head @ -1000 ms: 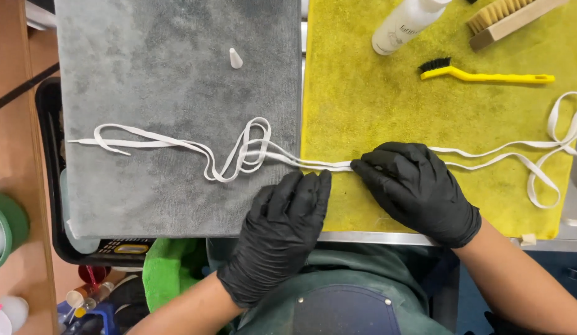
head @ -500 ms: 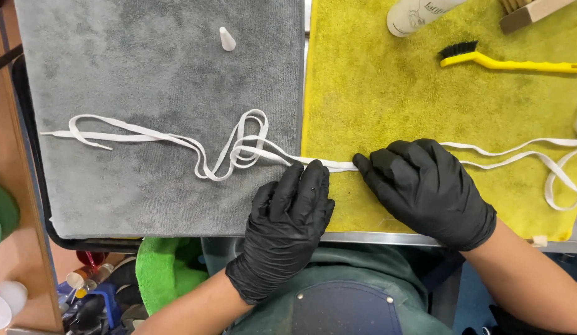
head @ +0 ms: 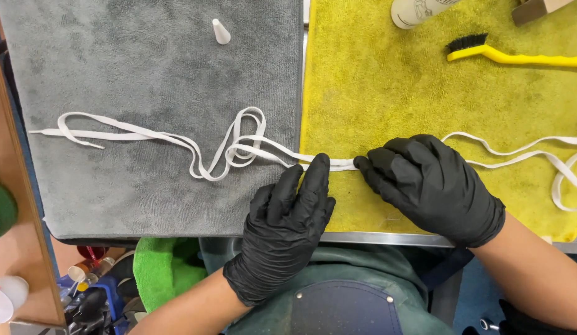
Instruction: The person applies glue from a white bottle along a white ribbon laid on a yellow towel, then presses the ribbon to spread the glue. The person repeats this process along the ribbon's length.
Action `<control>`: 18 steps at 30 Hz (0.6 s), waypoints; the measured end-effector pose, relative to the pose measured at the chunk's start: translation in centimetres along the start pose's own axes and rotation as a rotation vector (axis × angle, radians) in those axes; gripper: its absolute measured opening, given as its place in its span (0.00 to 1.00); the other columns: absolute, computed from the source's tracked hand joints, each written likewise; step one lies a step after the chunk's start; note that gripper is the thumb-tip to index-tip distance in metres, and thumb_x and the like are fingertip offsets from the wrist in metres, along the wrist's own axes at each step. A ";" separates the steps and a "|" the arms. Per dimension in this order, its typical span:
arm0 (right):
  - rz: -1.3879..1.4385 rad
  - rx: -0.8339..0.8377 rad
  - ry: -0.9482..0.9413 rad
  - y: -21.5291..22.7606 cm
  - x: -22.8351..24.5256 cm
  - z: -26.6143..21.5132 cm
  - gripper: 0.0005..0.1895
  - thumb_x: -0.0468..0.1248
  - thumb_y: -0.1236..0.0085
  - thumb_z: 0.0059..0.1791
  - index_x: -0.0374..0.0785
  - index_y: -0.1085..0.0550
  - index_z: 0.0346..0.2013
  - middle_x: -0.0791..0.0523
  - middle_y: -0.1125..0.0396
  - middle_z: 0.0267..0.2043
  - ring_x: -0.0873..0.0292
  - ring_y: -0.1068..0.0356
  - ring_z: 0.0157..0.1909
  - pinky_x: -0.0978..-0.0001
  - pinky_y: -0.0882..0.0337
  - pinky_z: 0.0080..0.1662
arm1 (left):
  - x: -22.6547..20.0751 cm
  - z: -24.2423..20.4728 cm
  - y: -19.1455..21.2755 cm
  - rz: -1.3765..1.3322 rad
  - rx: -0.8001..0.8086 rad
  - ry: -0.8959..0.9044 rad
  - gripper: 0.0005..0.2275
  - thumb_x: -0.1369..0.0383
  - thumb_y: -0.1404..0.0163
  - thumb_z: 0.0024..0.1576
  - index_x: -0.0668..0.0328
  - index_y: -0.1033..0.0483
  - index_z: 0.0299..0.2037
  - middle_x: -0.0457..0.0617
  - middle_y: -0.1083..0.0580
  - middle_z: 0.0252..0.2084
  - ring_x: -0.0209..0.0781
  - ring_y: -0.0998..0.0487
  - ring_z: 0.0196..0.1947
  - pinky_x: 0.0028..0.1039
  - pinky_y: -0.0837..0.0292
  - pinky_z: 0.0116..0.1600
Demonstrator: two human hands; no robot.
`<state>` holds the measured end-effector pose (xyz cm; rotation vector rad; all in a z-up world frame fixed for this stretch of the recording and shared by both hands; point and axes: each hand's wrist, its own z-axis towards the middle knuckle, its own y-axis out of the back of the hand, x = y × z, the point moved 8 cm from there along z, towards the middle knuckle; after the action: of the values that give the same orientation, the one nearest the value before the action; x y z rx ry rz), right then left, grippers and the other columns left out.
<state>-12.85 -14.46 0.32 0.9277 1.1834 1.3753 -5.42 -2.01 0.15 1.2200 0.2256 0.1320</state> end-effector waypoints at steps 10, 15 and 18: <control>0.043 -0.019 -0.034 -0.2 -0.2 0.0 0.21 0.28 0.44 0.55 0.47 0.27 0.61 0.60 0.32 0.53 0.55 0.31 0.44 0.64 0.31 0.40 | -0.4 -0.1 -1.8 0.107 0.148 -0.010 0.16 0.57 0.53 0.67 0.51 0.25 0.60 0.45 0.30 0.65 0.46 0.28 0.60 0.35 0.35 0.58; 0.135 -0.031 -0.046 -0.3 -0.5 -0.3 0.18 0.26 0.49 0.55 0.40 0.29 0.60 0.55 0.30 0.50 0.50 0.31 0.44 0.59 0.31 0.40 | -0.4 0.9 -0.7 0.148 0.090 -0.013 0.13 0.58 0.53 0.68 0.51 0.25 0.57 0.45 0.28 0.61 0.45 0.26 0.56 0.36 0.31 0.56; 0.200 -0.091 -0.104 0.0 -0.9 -0.1 0.13 0.28 0.44 0.55 0.40 0.23 0.54 0.54 0.31 0.45 0.49 0.32 0.44 0.57 0.29 0.41 | -1.0 1.3 -0.3 0.231 0.134 0.000 0.19 0.71 0.59 0.64 0.39 0.35 0.65 0.48 0.26 0.60 0.48 0.24 0.55 0.36 0.28 0.54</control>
<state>-12.85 -15.37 0.39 1.0615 0.9615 1.5081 -6.10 -3.55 0.36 1.3771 0.0933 0.3219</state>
